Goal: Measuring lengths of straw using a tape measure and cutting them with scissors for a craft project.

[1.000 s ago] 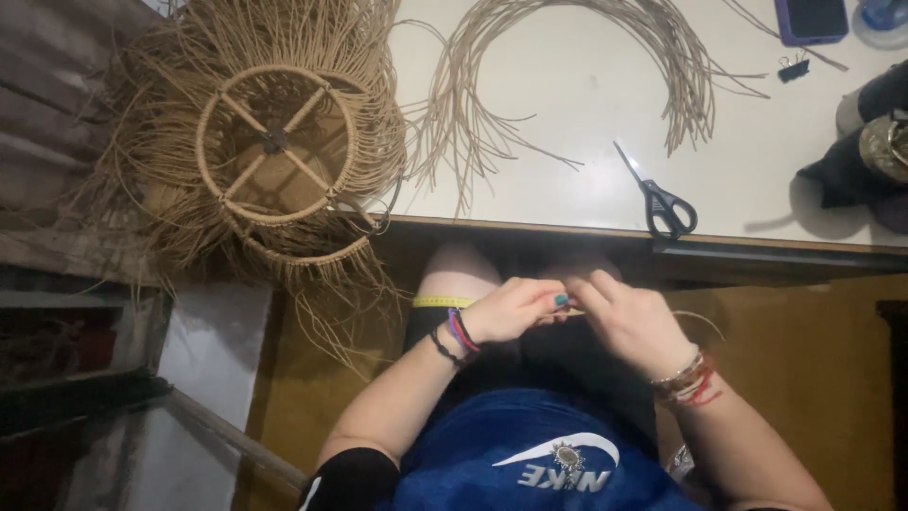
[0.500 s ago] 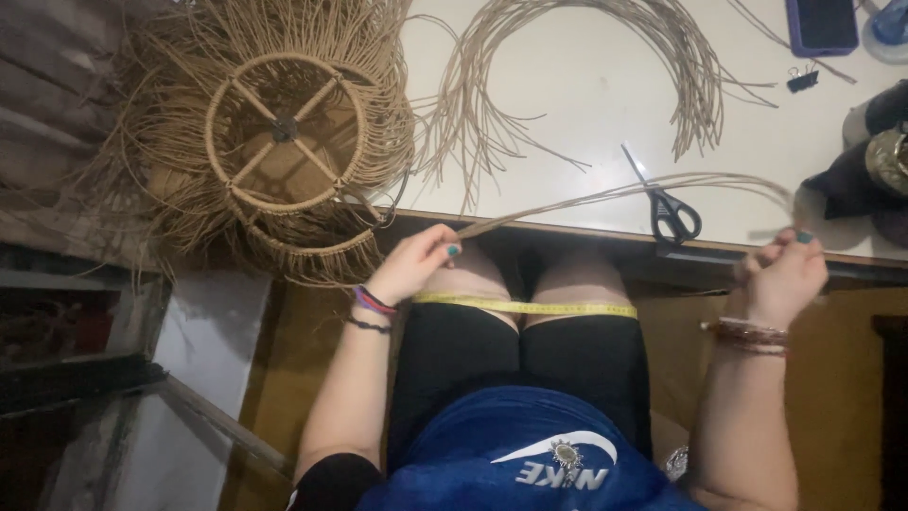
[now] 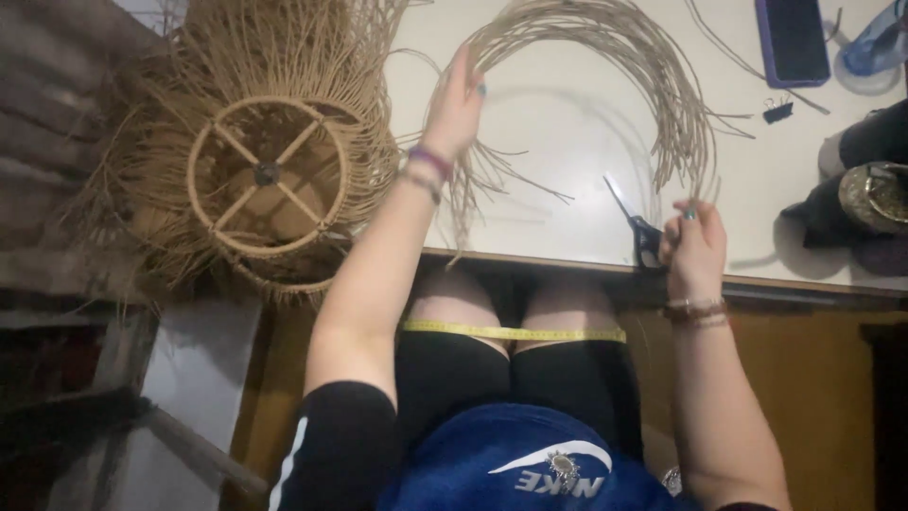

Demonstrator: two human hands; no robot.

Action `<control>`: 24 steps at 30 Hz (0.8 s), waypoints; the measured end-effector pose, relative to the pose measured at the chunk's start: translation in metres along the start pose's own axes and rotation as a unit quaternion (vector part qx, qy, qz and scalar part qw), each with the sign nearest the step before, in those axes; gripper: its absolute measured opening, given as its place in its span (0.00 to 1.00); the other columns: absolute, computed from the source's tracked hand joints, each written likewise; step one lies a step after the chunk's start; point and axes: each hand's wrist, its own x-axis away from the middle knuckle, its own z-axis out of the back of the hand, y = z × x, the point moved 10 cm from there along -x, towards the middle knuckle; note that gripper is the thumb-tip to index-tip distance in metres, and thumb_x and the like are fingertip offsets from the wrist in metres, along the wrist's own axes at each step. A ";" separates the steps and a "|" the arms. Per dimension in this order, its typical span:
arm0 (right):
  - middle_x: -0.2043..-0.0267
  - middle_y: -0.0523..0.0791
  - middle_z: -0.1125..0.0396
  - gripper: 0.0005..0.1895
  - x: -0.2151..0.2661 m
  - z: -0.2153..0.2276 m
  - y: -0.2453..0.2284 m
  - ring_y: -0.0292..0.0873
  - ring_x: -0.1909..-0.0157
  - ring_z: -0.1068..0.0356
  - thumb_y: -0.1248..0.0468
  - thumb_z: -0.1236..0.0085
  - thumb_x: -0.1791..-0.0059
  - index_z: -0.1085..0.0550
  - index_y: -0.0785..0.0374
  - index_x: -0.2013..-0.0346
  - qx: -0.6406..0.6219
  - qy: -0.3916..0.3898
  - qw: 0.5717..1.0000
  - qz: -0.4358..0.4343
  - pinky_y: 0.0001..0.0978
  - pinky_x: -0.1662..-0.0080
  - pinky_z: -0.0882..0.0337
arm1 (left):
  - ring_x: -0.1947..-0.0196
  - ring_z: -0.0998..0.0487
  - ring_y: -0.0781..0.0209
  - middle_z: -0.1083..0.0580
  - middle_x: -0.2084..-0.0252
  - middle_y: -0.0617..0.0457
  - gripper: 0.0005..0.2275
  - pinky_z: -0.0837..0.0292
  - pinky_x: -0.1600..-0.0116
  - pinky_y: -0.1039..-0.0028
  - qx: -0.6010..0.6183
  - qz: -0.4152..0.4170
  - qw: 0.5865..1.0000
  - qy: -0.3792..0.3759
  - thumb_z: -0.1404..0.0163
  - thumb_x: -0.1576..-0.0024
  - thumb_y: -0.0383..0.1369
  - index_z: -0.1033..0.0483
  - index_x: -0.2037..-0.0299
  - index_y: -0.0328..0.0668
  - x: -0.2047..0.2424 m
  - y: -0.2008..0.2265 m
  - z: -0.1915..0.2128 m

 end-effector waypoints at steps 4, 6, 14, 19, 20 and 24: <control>0.64 0.35 0.37 0.20 -0.034 -0.022 -0.017 0.25 0.80 0.47 0.66 0.62 0.44 0.32 0.52 0.38 0.027 -0.018 0.999 -0.015 0.17 0.82 0.53 | 0.21 0.54 0.40 0.62 0.20 0.38 0.37 0.51 0.22 0.54 -0.124 -0.036 0.991 -0.045 0.53 0.36 0.29 0.67 0.23 0.54 -0.071 -0.007 -0.028; 0.59 0.42 0.32 0.18 -0.038 -0.028 -0.041 0.34 0.63 0.37 0.65 0.62 0.45 0.28 0.61 0.44 0.202 0.003 0.978 0.044 0.25 0.63 0.36 | 0.23 0.57 0.33 0.65 0.22 0.38 0.30 0.59 0.23 0.48 -0.146 -0.008 0.985 -0.091 0.51 0.37 0.34 0.48 0.25 0.58 -0.077 -0.005 -0.032; 0.35 0.60 0.42 0.22 0.056 -0.011 -0.069 0.51 0.54 0.42 0.76 0.65 0.43 0.37 0.71 0.34 0.322 -0.004 0.902 0.287 0.37 0.56 0.38 | 0.47 0.26 0.53 0.26 0.45 0.45 0.18 0.28 0.42 0.68 0.005 -0.238 0.967 -0.095 0.60 0.43 0.19 0.28 0.42 0.35 0.174 0.185 0.074; 0.72 0.49 0.27 0.21 0.124 -0.025 -0.009 0.51 0.65 0.27 0.75 0.62 0.47 0.25 0.60 0.47 0.328 -0.111 0.915 0.208 0.44 0.54 0.29 | 0.48 0.21 0.37 0.20 0.51 0.38 0.14 0.26 0.42 0.53 -0.038 -0.103 0.954 -0.277 0.55 0.39 0.27 0.21 0.47 0.40 0.299 0.048 -0.013; 0.63 0.50 0.26 0.20 0.135 -0.036 0.006 0.53 0.56 0.26 0.74 0.59 0.47 0.24 0.57 0.47 0.332 -0.148 0.916 0.172 0.47 0.49 0.29 | 0.48 0.20 0.46 0.19 0.52 0.47 0.12 0.26 0.42 0.59 -0.160 -0.086 0.948 -0.260 0.53 0.40 0.31 0.19 0.49 0.51 0.314 0.004 -0.026; 0.47 0.49 0.26 0.19 0.171 -0.061 0.029 0.56 0.41 0.29 0.57 0.64 0.42 0.25 0.52 0.44 0.341 -0.230 0.904 0.113 0.53 0.40 0.31 | 0.36 0.28 0.50 0.27 0.37 0.52 0.17 0.31 0.36 0.58 -0.345 0.038 0.895 -0.279 0.49 0.40 0.38 0.25 0.39 0.59 0.373 -0.168 -0.071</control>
